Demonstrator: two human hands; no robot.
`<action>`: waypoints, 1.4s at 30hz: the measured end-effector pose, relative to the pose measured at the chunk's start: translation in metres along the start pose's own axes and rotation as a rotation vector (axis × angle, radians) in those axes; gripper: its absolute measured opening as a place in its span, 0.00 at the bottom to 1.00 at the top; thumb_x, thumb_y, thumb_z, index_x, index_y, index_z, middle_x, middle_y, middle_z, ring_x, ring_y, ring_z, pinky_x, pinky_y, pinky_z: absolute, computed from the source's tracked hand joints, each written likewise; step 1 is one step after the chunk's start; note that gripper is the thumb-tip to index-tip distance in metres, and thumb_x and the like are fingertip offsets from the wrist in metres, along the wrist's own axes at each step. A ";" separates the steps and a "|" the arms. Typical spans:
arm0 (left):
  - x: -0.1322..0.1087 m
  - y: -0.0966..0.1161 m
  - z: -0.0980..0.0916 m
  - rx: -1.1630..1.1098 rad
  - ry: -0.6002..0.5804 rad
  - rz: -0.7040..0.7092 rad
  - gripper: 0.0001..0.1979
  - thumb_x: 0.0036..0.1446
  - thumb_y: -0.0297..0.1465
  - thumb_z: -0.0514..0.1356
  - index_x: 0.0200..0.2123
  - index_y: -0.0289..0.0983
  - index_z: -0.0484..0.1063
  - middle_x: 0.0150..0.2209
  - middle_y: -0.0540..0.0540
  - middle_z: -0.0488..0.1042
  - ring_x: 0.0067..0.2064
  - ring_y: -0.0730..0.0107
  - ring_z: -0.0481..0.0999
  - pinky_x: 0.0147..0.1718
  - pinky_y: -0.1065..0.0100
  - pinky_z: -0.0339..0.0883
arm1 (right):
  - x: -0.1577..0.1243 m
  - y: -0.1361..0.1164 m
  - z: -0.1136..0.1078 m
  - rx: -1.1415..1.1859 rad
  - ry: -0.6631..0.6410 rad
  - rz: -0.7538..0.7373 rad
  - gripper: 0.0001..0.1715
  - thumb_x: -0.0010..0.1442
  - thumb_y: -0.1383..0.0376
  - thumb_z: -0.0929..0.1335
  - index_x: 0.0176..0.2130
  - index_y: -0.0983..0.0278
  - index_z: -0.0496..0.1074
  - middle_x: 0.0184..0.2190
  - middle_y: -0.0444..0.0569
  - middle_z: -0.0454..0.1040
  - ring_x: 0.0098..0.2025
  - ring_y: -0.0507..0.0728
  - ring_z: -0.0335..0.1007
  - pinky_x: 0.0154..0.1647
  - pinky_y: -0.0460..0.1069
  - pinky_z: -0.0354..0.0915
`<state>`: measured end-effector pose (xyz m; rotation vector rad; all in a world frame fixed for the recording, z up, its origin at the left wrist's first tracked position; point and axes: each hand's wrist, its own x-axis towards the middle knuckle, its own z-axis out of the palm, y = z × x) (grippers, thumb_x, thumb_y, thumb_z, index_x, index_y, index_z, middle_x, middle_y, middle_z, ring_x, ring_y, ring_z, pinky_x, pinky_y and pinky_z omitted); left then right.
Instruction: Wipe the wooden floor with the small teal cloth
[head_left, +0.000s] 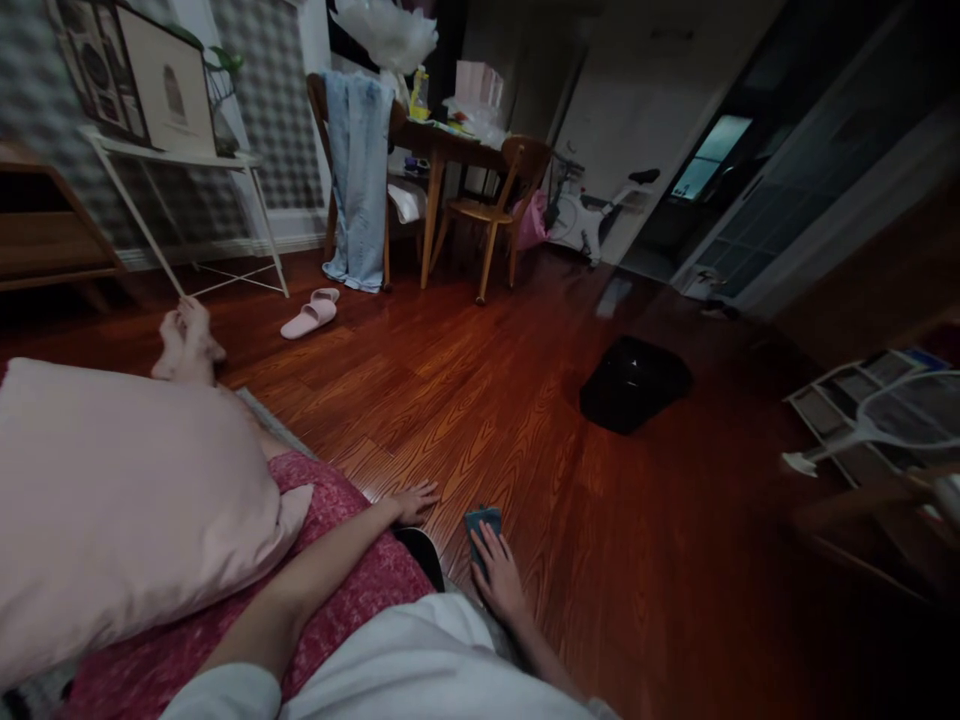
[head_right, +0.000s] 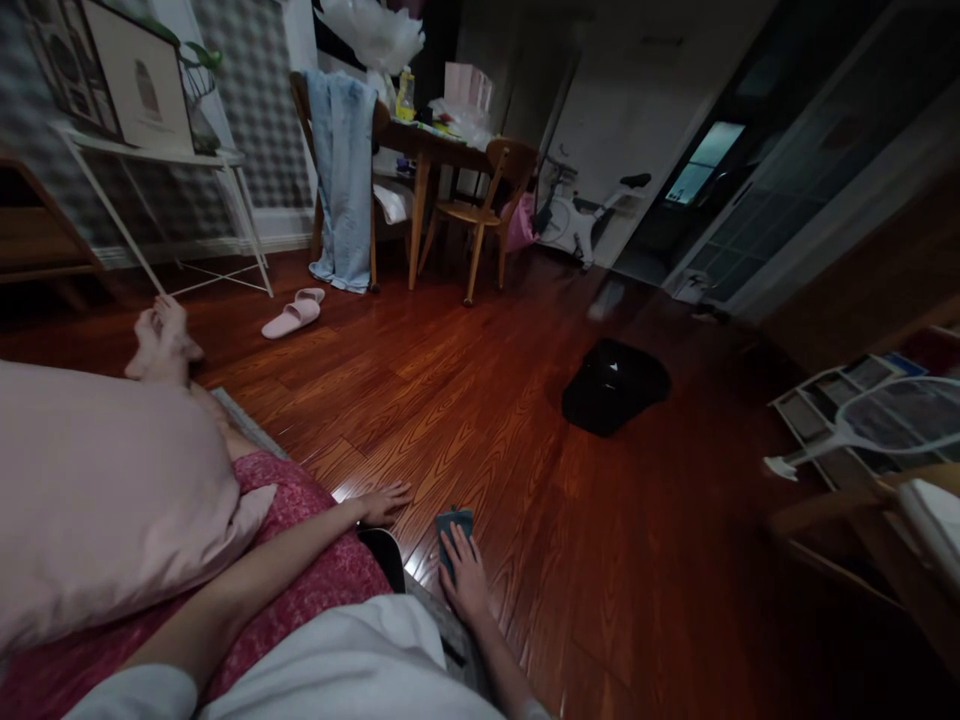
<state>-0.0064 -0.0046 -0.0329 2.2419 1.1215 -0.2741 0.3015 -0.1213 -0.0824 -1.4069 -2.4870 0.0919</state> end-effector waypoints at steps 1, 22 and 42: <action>0.002 -0.002 0.002 0.002 -0.002 0.003 0.39 0.60 0.38 0.61 0.72 0.45 0.52 0.74 0.40 0.41 0.73 0.40 0.43 0.65 0.35 0.44 | -0.008 0.013 -0.003 -0.009 0.006 0.042 0.33 0.69 0.61 0.58 0.71 0.54 0.55 0.72 0.47 0.55 0.73 0.56 0.48 0.71 0.58 0.50; 0.006 -0.007 0.006 -0.029 0.012 0.016 0.39 0.60 0.38 0.62 0.72 0.45 0.53 0.74 0.39 0.41 0.73 0.40 0.43 0.65 0.36 0.44 | 0.032 -0.032 0.015 -0.014 0.020 0.193 0.34 0.69 0.60 0.57 0.71 0.57 0.54 0.73 0.49 0.51 0.74 0.58 0.43 0.71 0.60 0.47; 0.009 -0.008 0.008 0.030 -0.024 -0.020 0.42 0.59 0.38 0.63 0.72 0.48 0.49 0.75 0.40 0.40 0.73 0.40 0.42 0.64 0.32 0.44 | 0.045 0.027 0.027 -0.035 0.272 0.662 0.38 0.68 0.56 0.51 0.70 0.67 0.58 0.71 0.62 0.55 0.74 0.65 0.44 0.69 0.68 0.45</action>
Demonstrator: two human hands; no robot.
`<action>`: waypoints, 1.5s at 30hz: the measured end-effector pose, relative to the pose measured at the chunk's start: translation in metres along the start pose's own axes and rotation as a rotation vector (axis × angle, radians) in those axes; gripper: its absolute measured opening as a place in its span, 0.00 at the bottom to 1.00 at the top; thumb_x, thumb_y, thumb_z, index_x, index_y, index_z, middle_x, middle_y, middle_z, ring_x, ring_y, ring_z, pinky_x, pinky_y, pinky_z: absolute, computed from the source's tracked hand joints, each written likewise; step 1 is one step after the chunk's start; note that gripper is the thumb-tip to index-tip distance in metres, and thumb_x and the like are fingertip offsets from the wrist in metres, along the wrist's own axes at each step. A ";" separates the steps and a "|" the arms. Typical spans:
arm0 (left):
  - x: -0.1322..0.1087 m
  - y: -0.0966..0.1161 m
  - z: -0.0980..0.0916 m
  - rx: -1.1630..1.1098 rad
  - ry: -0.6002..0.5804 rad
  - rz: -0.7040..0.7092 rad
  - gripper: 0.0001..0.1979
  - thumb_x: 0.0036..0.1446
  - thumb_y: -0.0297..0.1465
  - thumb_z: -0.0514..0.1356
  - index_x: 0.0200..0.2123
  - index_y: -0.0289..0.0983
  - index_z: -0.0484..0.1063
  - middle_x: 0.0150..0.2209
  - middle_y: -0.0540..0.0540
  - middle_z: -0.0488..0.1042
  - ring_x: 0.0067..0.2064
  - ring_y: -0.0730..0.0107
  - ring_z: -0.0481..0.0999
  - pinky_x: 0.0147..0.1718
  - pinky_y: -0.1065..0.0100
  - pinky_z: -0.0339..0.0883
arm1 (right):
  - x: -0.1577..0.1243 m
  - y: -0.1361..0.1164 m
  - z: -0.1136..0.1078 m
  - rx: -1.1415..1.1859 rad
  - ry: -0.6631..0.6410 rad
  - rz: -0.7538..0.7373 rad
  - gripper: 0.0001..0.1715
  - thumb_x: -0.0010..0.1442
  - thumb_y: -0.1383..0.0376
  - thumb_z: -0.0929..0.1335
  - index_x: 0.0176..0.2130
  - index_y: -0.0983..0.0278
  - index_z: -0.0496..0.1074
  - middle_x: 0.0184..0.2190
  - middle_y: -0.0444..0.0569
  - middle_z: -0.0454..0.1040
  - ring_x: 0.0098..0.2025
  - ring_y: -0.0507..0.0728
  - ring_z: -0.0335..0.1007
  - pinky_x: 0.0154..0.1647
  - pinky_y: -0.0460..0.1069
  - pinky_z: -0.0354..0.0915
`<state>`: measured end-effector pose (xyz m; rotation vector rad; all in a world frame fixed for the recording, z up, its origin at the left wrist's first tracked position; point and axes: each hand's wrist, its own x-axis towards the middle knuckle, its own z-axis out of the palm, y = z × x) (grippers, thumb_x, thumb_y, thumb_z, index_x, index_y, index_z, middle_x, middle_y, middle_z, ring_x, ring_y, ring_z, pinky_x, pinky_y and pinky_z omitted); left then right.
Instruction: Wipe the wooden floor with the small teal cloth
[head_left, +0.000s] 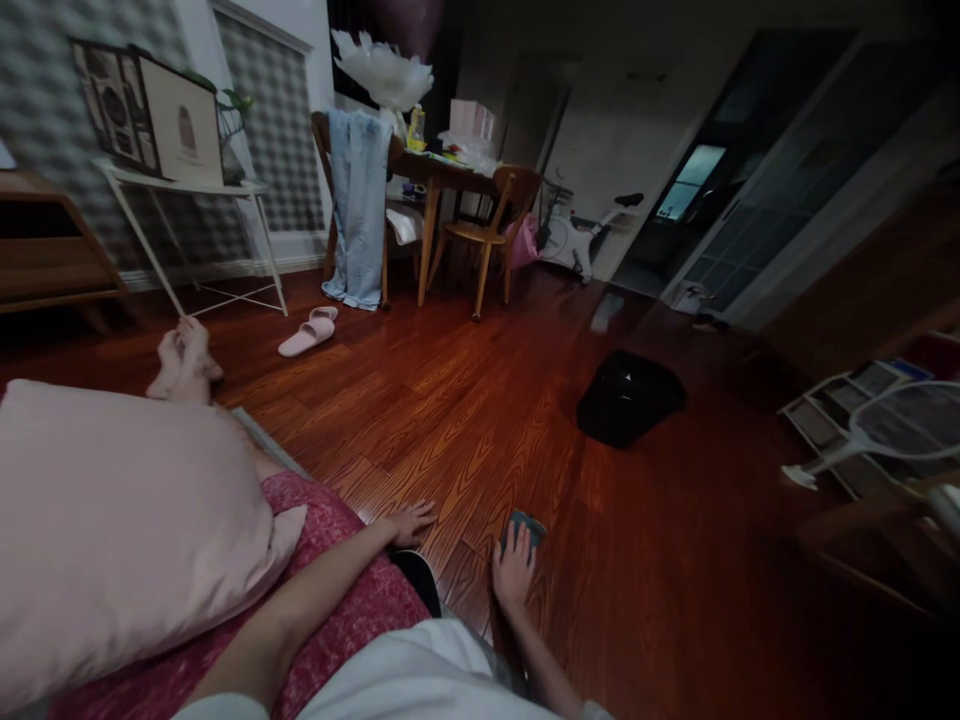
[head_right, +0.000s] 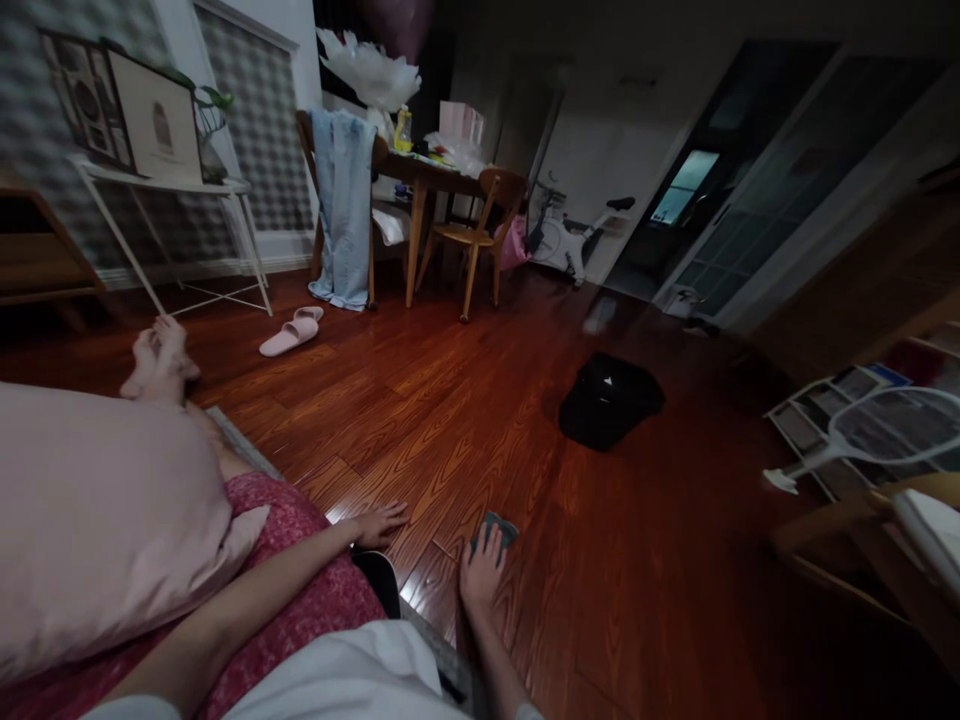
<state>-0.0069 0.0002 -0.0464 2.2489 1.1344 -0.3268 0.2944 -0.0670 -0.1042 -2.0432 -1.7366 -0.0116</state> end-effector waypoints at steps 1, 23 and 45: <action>0.000 0.000 0.000 0.001 -0.002 -0.001 0.42 0.59 0.38 0.63 0.72 0.49 0.49 0.75 0.40 0.40 0.73 0.40 0.42 0.64 0.32 0.44 | -0.006 -0.008 0.001 -0.001 -0.049 -0.064 0.37 0.68 0.56 0.52 0.70 0.66 0.58 0.71 0.60 0.55 0.74 0.64 0.44 0.70 0.67 0.45; 0.006 -0.008 0.008 -0.012 0.043 0.040 0.41 0.58 0.38 0.63 0.72 0.47 0.51 0.74 0.40 0.41 0.73 0.41 0.43 0.64 0.35 0.46 | 0.011 0.014 -0.005 -0.064 0.125 0.137 0.39 0.68 0.56 0.49 0.69 0.70 0.58 0.69 0.67 0.58 0.73 0.67 0.47 0.68 0.70 0.47; 0.010 -0.014 0.014 -0.047 0.057 0.079 0.41 0.59 0.40 0.63 0.72 0.46 0.50 0.75 0.39 0.39 0.73 0.41 0.41 0.66 0.37 0.44 | 0.003 0.062 -0.032 -0.155 -0.055 0.019 0.36 0.69 0.57 0.51 0.69 0.67 0.60 0.71 0.58 0.56 0.73 0.61 0.46 0.70 0.61 0.46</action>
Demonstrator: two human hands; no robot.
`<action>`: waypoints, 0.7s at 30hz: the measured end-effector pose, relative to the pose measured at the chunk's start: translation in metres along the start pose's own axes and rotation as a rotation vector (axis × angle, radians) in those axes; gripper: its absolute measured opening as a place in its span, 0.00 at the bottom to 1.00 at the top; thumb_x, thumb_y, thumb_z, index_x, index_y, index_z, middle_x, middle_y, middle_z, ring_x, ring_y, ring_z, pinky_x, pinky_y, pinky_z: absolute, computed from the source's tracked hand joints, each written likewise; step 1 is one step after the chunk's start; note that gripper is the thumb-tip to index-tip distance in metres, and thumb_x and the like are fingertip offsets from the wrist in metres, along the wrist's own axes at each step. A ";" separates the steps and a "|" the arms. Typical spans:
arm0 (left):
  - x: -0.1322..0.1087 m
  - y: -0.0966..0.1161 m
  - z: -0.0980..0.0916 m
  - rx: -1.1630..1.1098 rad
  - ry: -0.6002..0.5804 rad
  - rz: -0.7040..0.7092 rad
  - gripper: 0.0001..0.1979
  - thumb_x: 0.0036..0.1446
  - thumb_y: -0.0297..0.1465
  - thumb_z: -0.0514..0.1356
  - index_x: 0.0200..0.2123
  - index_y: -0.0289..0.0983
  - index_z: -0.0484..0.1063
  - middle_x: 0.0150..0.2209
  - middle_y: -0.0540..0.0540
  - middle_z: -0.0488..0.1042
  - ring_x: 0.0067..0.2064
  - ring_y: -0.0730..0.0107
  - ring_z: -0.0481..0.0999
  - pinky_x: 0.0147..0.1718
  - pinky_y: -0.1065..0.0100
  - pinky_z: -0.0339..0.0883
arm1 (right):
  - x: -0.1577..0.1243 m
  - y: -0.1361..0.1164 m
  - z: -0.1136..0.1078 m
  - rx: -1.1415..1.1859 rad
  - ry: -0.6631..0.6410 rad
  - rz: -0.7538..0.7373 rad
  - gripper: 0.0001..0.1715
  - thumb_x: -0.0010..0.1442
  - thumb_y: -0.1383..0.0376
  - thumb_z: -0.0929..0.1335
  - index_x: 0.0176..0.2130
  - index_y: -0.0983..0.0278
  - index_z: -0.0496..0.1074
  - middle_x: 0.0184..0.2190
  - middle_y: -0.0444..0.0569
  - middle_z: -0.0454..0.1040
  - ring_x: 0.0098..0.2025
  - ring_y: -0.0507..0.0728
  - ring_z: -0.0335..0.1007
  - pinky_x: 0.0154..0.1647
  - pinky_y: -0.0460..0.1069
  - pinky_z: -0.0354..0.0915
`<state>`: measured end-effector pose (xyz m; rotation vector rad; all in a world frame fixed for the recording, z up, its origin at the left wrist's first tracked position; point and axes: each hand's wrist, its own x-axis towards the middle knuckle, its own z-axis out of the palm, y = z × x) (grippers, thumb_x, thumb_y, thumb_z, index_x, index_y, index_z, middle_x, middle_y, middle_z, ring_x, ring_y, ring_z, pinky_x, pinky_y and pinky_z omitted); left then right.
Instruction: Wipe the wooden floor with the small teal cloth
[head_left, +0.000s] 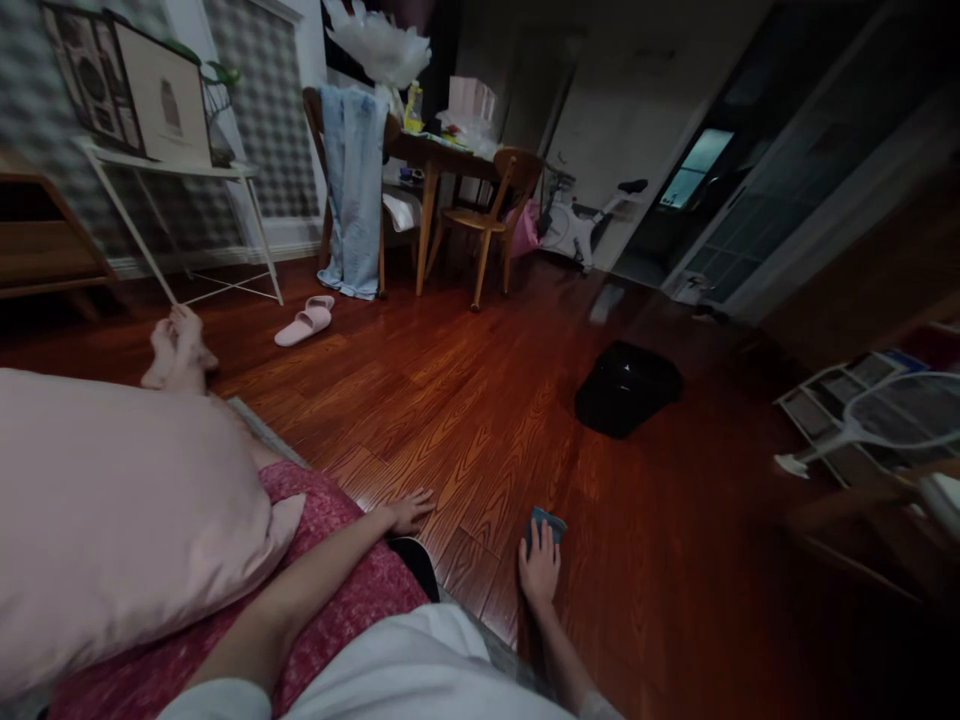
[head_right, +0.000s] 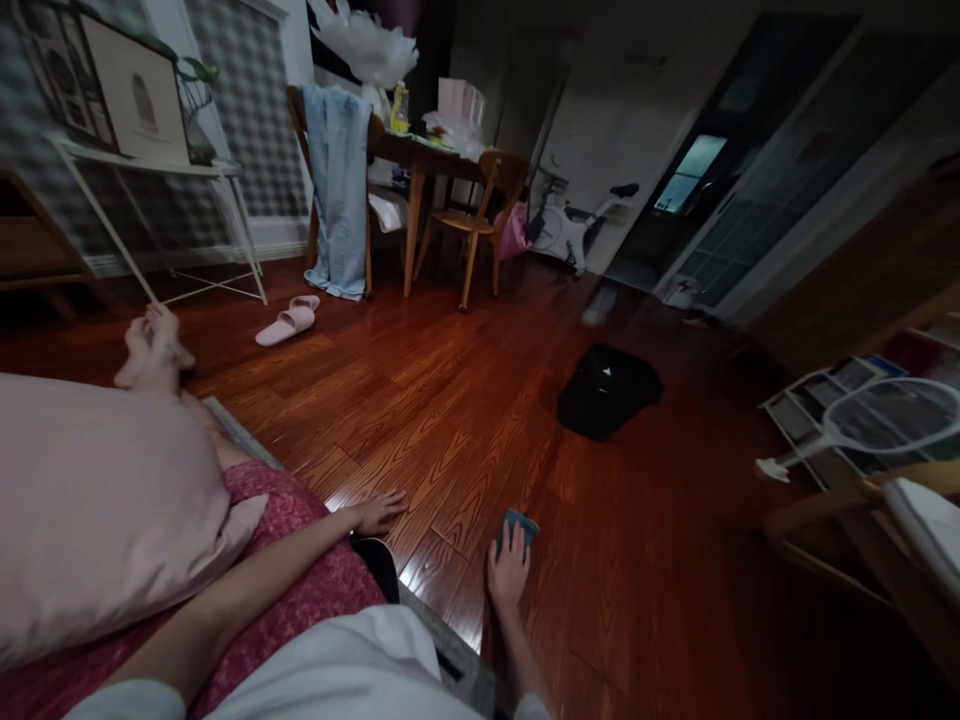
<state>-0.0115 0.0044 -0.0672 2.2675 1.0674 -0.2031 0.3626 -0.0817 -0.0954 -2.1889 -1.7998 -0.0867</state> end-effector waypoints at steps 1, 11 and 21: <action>0.000 0.000 0.000 -0.001 -0.002 -0.003 0.41 0.59 0.40 0.63 0.72 0.46 0.50 0.75 0.39 0.39 0.73 0.41 0.41 0.66 0.37 0.44 | 0.004 -0.008 0.004 -0.012 0.017 0.068 0.37 0.68 0.57 0.50 0.69 0.69 0.59 0.71 0.61 0.55 0.73 0.62 0.45 0.70 0.63 0.46; -0.007 0.011 -0.009 -0.016 -0.011 -0.029 0.39 0.60 0.37 0.63 0.72 0.46 0.52 0.75 0.40 0.40 0.73 0.40 0.42 0.66 0.38 0.45 | -0.019 -0.121 0.018 0.040 -0.115 -0.283 0.35 0.69 0.58 0.55 0.71 0.64 0.56 0.73 0.55 0.50 0.75 0.60 0.39 0.72 0.61 0.41; -0.010 0.020 -0.017 0.016 -0.041 -0.080 0.41 0.59 0.35 0.64 0.72 0.45 0.52 0.74 0.39 0.41 0.73 0.39 0.42 0.65 0.34 0.44 | -0.005 -0.071 -0.001 0.103 -0.209 -0.650 0.32 0.69 0.60 0.57 0.70 0.54 0.55 0.72 0.46 0.54 0.73 0.54 0.46 0.71 0.56 0.47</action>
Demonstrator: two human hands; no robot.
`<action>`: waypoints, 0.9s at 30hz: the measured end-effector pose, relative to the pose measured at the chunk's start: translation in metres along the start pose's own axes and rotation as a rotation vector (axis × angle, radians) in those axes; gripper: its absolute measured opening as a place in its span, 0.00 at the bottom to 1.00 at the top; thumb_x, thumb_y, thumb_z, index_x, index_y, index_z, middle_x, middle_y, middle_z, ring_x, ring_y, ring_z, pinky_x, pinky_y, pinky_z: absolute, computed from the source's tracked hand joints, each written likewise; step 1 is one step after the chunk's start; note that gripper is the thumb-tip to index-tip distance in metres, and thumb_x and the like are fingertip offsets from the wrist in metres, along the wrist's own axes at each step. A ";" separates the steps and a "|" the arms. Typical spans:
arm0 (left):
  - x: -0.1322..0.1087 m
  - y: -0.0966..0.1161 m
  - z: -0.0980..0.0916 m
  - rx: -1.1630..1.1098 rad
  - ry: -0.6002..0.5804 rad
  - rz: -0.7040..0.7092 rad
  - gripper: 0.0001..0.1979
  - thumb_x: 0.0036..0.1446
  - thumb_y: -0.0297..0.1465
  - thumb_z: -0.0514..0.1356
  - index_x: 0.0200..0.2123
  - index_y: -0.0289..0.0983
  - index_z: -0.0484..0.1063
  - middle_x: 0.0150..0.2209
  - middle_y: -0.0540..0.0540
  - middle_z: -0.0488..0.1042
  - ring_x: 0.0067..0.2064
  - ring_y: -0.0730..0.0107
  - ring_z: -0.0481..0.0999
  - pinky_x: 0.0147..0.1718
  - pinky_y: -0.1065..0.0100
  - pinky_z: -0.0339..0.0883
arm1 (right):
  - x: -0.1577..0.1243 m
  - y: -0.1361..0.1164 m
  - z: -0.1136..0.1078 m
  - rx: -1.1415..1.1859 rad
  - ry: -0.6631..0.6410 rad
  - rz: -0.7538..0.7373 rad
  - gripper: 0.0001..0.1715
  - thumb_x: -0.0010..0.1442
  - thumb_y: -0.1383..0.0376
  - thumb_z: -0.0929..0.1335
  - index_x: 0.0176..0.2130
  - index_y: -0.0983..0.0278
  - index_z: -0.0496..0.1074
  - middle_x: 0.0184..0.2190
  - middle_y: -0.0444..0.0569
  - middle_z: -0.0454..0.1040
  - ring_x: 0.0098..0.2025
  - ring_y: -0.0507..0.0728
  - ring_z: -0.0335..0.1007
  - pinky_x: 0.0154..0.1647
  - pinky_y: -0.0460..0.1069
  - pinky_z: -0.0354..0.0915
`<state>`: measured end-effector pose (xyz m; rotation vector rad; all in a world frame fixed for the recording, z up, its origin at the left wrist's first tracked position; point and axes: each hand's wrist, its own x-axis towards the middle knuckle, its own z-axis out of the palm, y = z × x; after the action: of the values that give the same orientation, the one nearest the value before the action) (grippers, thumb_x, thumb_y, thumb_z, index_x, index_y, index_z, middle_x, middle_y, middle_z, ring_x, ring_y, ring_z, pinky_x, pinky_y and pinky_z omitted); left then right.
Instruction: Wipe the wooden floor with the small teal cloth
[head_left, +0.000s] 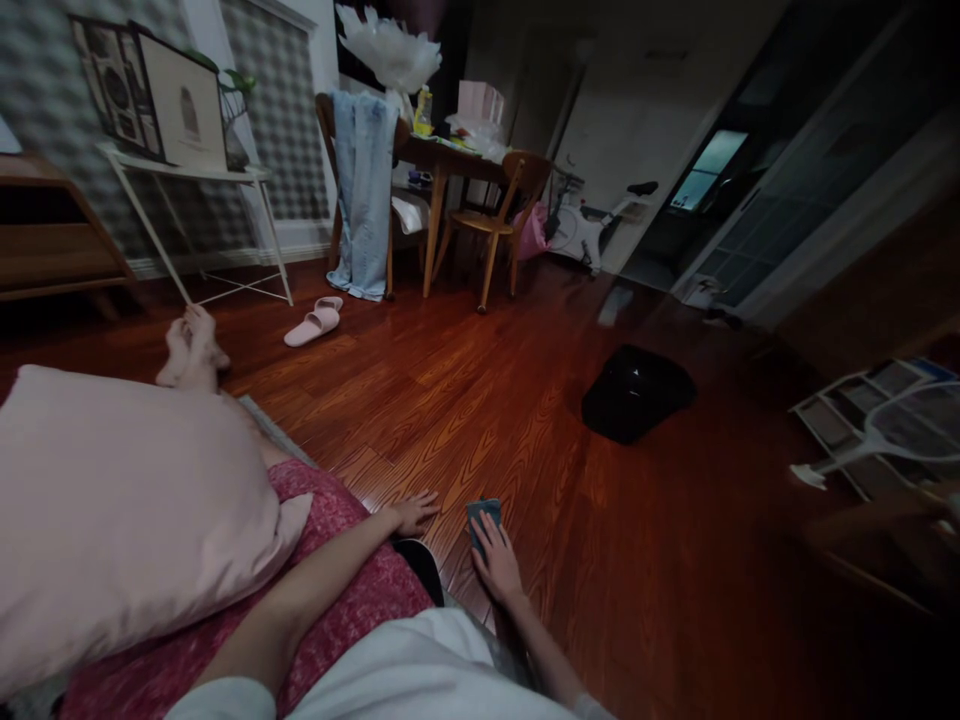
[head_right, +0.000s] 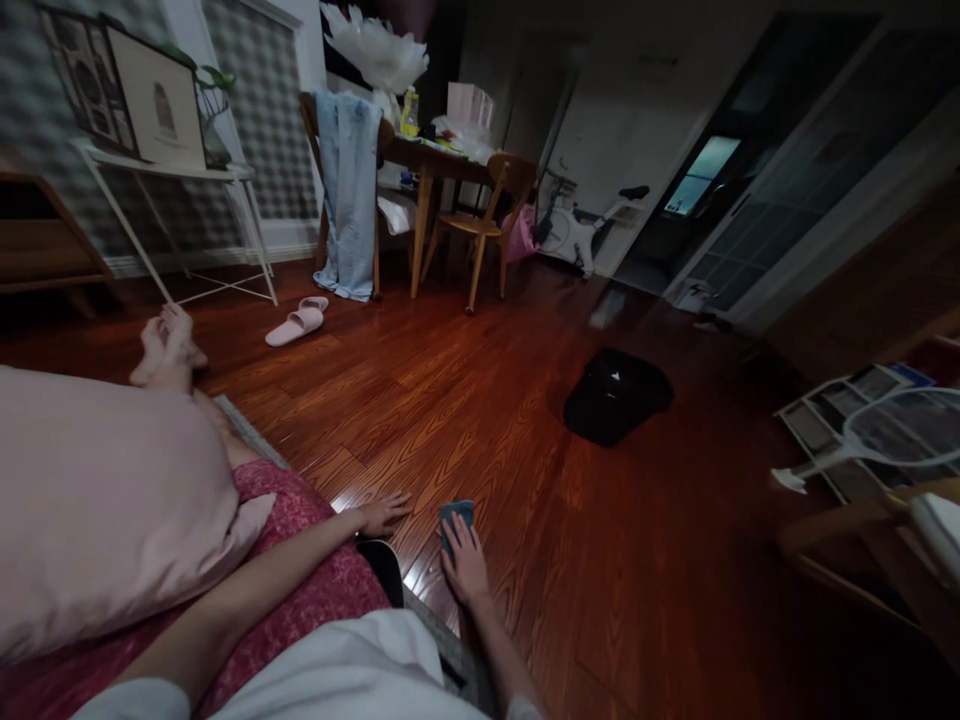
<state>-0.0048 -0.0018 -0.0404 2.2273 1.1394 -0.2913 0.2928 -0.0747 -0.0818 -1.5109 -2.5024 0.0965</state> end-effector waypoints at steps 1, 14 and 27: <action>0.000 0.000 0.000 0.001 -0.003 0.002 0.41 0.59 0.35 0.64 0.72 0.46 0.52 0.74 0.39 0.40 0.73 0.40 0.41 0.65 0.35 0.44 | -0.006 0.017 -0.003 -0.011 0.003 0.047 0.32 0.70 0.59 0.56 0.70 0.55 0.56 0.72 0.47 0.54 0.73 0.54 0.47 0.71 0.56 0.48; 0.006 -0.013 0.010 -0.042 0.034 0.060 0.42 0.57 0.38 0.64 0.72 0.47 0.52 0.74 0.40 0.41 0.73 0.40 0.41 0.65 0.36 0.45 | -0.044 0.029 0.007 -0.149 0.212 0.787 0.40 0.68 0.55 0.48 0.69 0.72 0.58 0.71 0.63 0.53 0.74 0.64 0.43 0.70 0.64 0.45; 0.003 -0.006 0.006 -0.011 0.021 0.050 0.39 0.60 0.37 0.63 0.72 0.44 0.53 0.74 0.39 0.40 0.73 0.40 0.42 0.66 0.38 0.44 | 0.033 -0.059 0.019 -0.002 0.057 0.161 0.33 0.69 0.59 0.56 0.71 0.57 0.56 0.73 0.49 0.52 0.74 0.57 0.42 0.71 0.57 0.44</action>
<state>-0.0070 -0.0008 -0.0484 2.2502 1.0919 -0.2414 0.2228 -0.0726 -0.0860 -1.6896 -2.3352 0.0749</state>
